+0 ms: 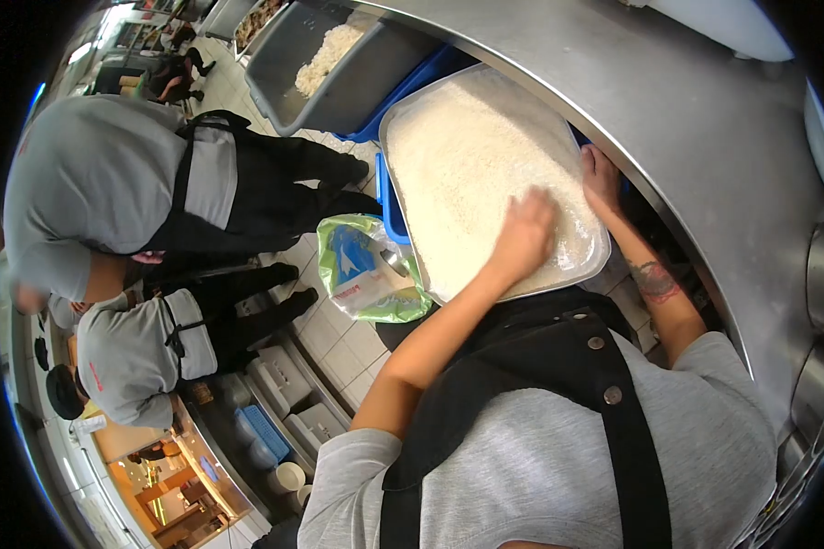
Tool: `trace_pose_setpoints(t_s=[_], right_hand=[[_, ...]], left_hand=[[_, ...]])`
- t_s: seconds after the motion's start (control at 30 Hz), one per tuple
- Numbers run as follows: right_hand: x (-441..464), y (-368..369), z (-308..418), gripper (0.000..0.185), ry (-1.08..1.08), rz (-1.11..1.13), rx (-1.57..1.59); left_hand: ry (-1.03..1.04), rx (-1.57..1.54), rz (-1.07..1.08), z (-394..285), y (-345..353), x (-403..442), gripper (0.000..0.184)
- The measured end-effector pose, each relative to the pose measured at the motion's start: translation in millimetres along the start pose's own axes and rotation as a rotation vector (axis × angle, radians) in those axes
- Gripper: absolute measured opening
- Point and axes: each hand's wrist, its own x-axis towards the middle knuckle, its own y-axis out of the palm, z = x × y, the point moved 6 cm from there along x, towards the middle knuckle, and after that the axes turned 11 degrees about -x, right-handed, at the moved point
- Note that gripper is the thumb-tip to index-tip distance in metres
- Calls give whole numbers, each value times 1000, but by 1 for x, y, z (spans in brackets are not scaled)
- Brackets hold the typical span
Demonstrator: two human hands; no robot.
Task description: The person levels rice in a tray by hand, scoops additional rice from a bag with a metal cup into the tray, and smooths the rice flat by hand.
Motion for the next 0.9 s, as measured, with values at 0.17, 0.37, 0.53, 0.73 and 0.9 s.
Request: trace_pose_setpoints(t_s=[0.17,0.37,0.53,0.73,0.9], right_hand=[[-5,29,-35,33,-37,-28,-218],[-8,2,-7,40,105,198,-69],[0,-19,18,43,73,279,87],[1,-20,17,44,7,172,53],[-3,1,-5,49,39,115,-76]], left_hand=[[478,294,174,-25,57,4,63],[396,305,248,2,44,35,60],[258,382,146,36,30,71,61],[5,590,150,81,1,109,60],[-122,566,-111,109,-26,110,49]])
